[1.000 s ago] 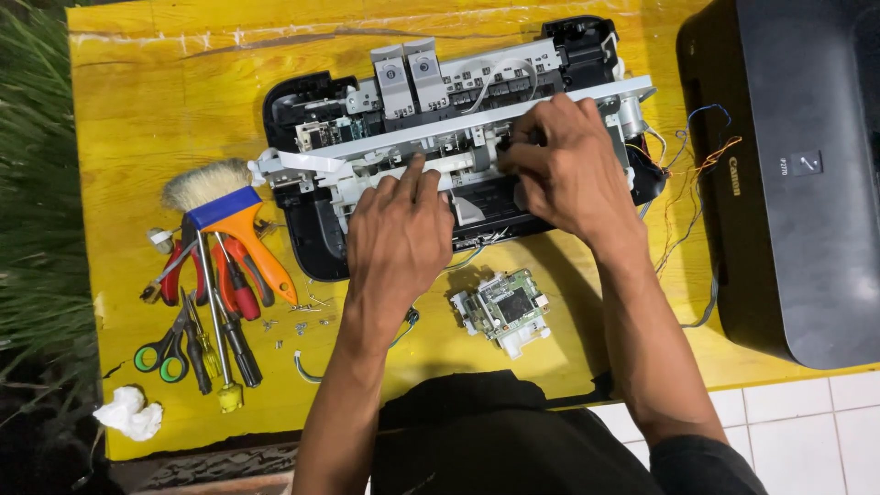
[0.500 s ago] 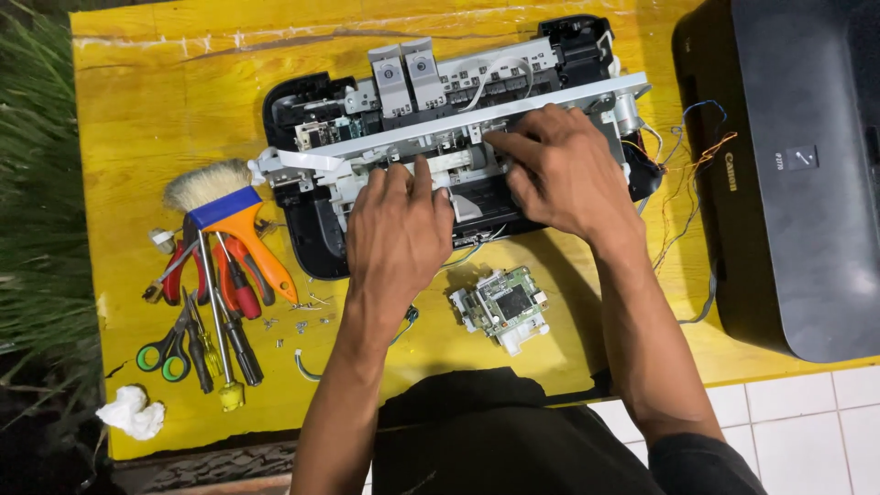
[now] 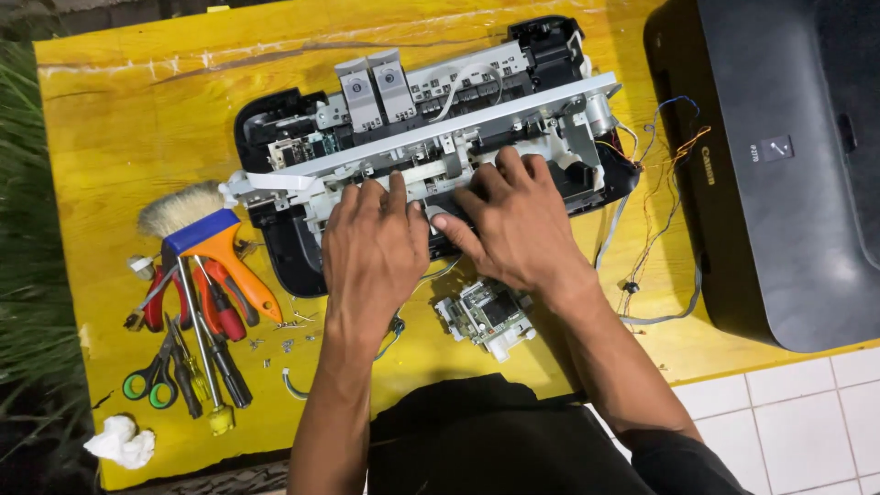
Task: Disassembling a printer to access and remove the internal circuit board and associated wiring.
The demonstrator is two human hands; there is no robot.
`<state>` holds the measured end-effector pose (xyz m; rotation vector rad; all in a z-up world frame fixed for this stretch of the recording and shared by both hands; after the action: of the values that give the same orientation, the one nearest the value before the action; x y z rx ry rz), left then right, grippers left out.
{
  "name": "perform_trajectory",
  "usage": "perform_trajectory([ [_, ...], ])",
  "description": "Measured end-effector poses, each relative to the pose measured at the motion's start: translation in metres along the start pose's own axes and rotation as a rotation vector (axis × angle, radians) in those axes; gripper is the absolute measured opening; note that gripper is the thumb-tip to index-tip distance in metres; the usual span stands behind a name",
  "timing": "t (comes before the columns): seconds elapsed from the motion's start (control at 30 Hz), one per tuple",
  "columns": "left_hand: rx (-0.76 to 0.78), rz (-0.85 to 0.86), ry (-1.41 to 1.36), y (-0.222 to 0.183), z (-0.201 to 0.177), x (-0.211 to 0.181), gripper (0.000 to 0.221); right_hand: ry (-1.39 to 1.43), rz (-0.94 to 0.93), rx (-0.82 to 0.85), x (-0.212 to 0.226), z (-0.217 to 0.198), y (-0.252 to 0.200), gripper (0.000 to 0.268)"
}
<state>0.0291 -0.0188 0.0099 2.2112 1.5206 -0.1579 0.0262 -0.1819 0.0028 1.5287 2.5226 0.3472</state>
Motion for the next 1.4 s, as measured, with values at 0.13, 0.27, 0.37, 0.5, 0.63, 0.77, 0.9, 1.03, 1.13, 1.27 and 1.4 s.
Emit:
perform_trajectory([
  [0.13, -0.024, 0.003, -0.042, -0.001, 0.007, 0.004, 0.033, 0.016, 0.013, -0.176, -0.002, 0.009, -0.003, 0.052],
  [0.27, -0.066, 0.026, 0.010, -0.004, 0.007, 0.003, 0.032, 0.013, 0.035, -0.166, 0.001, -0.001, 0.001, 0.050],
  [0.37, -0.075, 0.018, -0.012, -0.002, 0.002, 0.001, 0.031, 0.027, 0.036, -0.105, 0.002, -0.007, 0.004, 0.054],
  [0.5, -0.066, -0.003, -0.031, 0.001, -0.009, -0.007, 0.037, 0.058, 0.053, -0.093, 0.001, 0.003, 0.002, 0.052],
  [0.63, -0.067, 0.015, -0.022, 0.000, -0.002, -0.001, 0.035, 0.069, 0.078, -0.110, 0.001, 0.002, 0.001, 0.055],
  [0.77, -0.136, 0.049, -0.026, -0.005, 0.008, 0.005, 0.029, 0.107, 0.070, -0.092, 0.005, -0.012, 0.007, 0.055],
  [0.9, -0.225, 0.111, -0.065, -0.007, 0.002, 0.002, 0.023, 0.126, 0.066, -0.174, 0.002, 0.000, 0.001, 0.049],
  [1.03, -0.384, 0.213, -0.129, -0.018, 0.005, 0.002, 0.014, 0.181, 0.012, -0.292, -0.010, 0.020, -0.014, 0.039],
  [1.13, -0.533, 0.237, -0.212, -0.041, 0.003, -0.012, 0.018, 0.497, -0.008, -0.533, -0.012, 0.002, -0.042, 0.035],
  [1.27, -0.557, 0.189, -0.464, -0.101, 0.024, -0.035, 0.025, 0.515, 0.145, -0.541, -0.012, 0.012, -0.111, 0.030],
  [1.4, -0.365, 0.133, -0.645, -0.134, 0.031, -0.056, 0.052, 0.699, 0.200, -0.325, 0.009, 0.026, -0.153, 0.051],
])
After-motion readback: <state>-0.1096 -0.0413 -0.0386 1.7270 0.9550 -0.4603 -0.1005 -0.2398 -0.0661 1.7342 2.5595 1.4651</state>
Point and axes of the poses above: each hand's wrist, its own y-axis towards the middle knuckle, its own z-axis out of the palm, x = y × z, the point moved 4 cm from there along y, towards the middle knuckle, and after that the axes turned 5 degrees about -y, right-handed, at the moved point
